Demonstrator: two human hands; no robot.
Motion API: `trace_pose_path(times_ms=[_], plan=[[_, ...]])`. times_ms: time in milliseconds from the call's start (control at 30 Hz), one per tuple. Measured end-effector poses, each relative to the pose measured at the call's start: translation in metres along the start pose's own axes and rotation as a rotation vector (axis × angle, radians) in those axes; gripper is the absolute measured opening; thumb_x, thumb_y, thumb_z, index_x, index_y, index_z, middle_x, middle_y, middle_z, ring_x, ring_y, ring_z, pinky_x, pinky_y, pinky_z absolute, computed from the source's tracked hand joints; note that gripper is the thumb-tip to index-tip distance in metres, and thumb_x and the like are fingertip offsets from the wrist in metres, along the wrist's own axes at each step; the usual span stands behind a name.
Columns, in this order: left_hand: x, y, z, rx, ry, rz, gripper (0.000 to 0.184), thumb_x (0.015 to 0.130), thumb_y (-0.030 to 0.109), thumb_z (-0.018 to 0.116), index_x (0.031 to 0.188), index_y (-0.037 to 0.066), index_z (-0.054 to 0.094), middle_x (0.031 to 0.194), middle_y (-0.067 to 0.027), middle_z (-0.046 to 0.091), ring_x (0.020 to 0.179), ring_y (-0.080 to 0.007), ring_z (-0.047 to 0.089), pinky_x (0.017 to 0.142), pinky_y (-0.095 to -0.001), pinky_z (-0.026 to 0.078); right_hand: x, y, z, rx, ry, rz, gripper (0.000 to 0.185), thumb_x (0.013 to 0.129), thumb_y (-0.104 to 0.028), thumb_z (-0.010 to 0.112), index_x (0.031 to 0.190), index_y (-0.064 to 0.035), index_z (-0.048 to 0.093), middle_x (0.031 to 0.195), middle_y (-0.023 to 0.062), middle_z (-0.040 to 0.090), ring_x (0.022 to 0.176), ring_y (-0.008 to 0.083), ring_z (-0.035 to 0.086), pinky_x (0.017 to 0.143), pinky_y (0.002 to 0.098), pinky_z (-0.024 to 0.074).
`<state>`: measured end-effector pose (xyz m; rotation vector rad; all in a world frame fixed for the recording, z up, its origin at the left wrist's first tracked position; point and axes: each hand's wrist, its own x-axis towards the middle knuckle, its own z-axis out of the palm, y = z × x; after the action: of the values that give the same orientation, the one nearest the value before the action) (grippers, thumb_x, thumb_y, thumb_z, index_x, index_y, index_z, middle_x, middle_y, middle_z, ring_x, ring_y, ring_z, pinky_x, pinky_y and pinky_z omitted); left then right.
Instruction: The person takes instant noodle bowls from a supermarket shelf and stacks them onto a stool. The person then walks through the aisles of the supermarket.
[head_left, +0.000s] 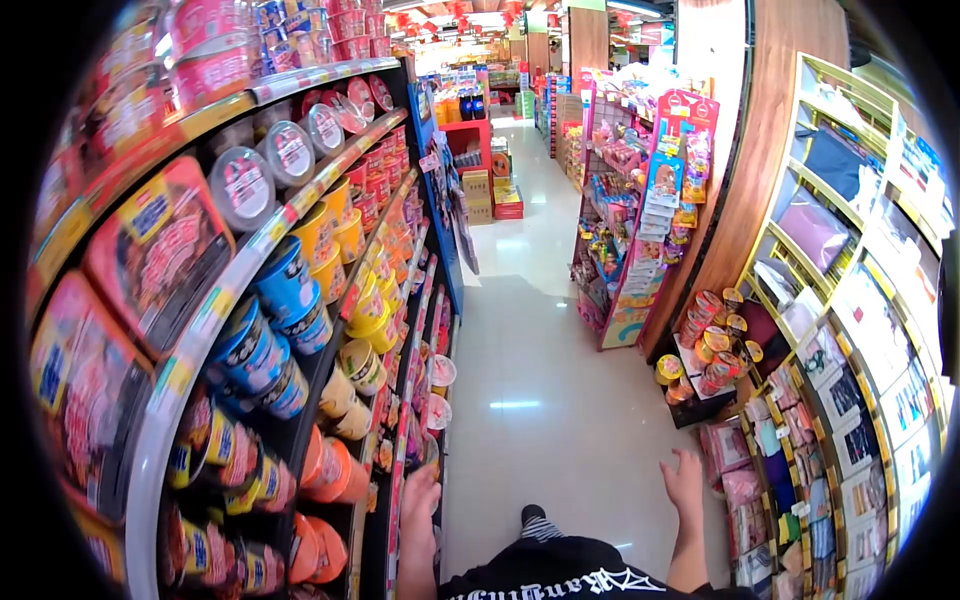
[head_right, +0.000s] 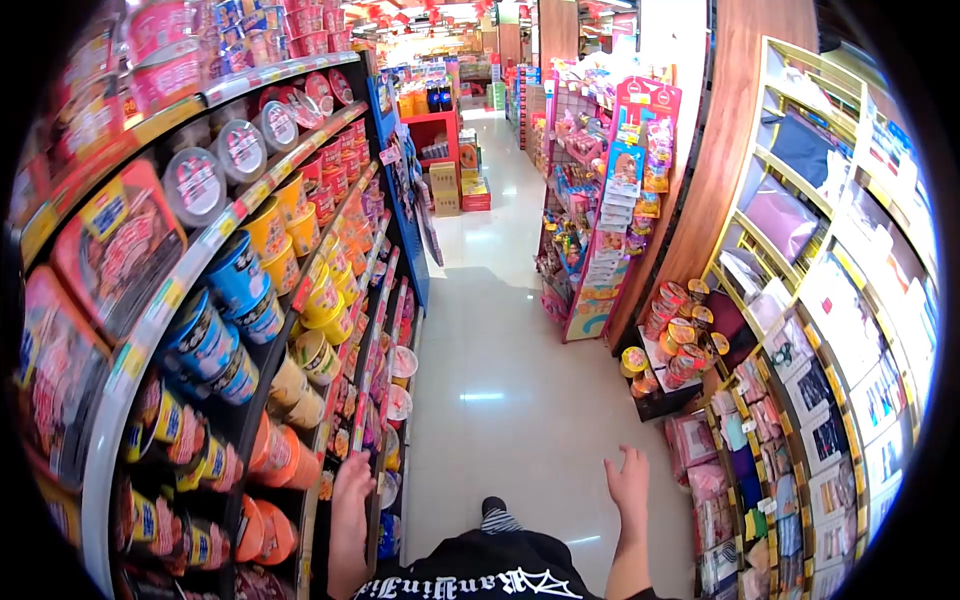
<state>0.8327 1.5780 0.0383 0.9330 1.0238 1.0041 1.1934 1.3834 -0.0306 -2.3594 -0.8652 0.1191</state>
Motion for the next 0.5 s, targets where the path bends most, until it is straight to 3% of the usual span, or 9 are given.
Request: trace_pose_path(times_ms=[100, 233, 300, 400, 500], plan=[[0.076, 0.018, 0.019, -0.01, 0.015, 0.157, 0.04, 0.082, 0.005, 0.049, 0.122, 0.001, 0.048, 0.124, -0.0118, 0.048, 0.12, -0.0212, 0.04, 0.102, -0.0322, 0.028, 0.099, -0.05, 0.019, 0.066, 0.145, -0.123, 0.035, 0.078, -0.018, 0.065, 0.108, -0.0017, 0.054, 0.108, 0.0178, 0.054, 0.104, 0.0337, 0.051, 0.089, 0.0407, 0.0415], [0.144, 0.046, 0.054, 0.037, 0.079, 0.167, 0.04, 0.084, 0.005, 0.049, 0.124, 0.0, 0.044, 0.124, -0.0119, 0.048, 0.116, -0.0198, 0.043, 0.096, -0.0284, 0.033, 0.184, -0.134, 0.065, 0.222, 0.028, -0.411, 0.037, 0.079, -0.018, 0.064, 0.11, -0.0019, 0.052, 0.11, 0.0176, 0.053, 0.105, 0.0338, 0.051, 0.091, 0.0395, 0.0408], [0.19, 0.036, 0.054, 0.076, 0.077, 0.18, 0.039, 0.085, 0.004, 0.051, 0.122, -0.001, 0.045, 0.122, -0.0113, 0.05, 0.109, -0.0173, 0.048, 0.093, -0.0262, 0.036, 0.218, -0.172, 0.085, 0.304, -0.12, -0.45, 0.039, 0.079, -0.019, 0.065, 0.112, -0.0024, 0.052, 0.113, 0.018, 0.052, 0.108, 0.0345, 0.049, 0.094, 0.0396, 0.0395], [0.259, 0.033, 0.062, 0.14, 0.102, 0.14, 0.037, 0.084, 0.004, 0.052, 0.121, -0.001, 0.047, 0.119, -0.0116, 0.052, 0.109, -0.0165, 0.048, 0.093, -0.0268, 0.037, 0.273, -0.206, 0.114, 0.272, -0.171, -0.419, 0.041, 0.079, -0.021, 0.066, 0.113, -0.0027, 0.051, 0.116, 0.0184, 0.051, 0.111, 0.0349, 0.048, 0.095, 0.04, 0.0388], [0.336, 0.037, 0.071, 0.114, 0.054, 0.147, 0.034, 0.086, 0.005, 0.052, 0.119, -0.001, 0.048, 0.116, -0.0126, 0.053, 0.11, -0.0177, 0.05, 0.094, -0.0282, 0.039, 0.337, -0.202, 0.147, 0.187, -0.107, -0.413, 0.041, 0.078, -0.022, 0.066, 0.112, -0.0027, 0.052, 0.114, 0.017, 0.051, 0.11, 0.034, 0.047, 0.094, 0.0397, 0.0389]])
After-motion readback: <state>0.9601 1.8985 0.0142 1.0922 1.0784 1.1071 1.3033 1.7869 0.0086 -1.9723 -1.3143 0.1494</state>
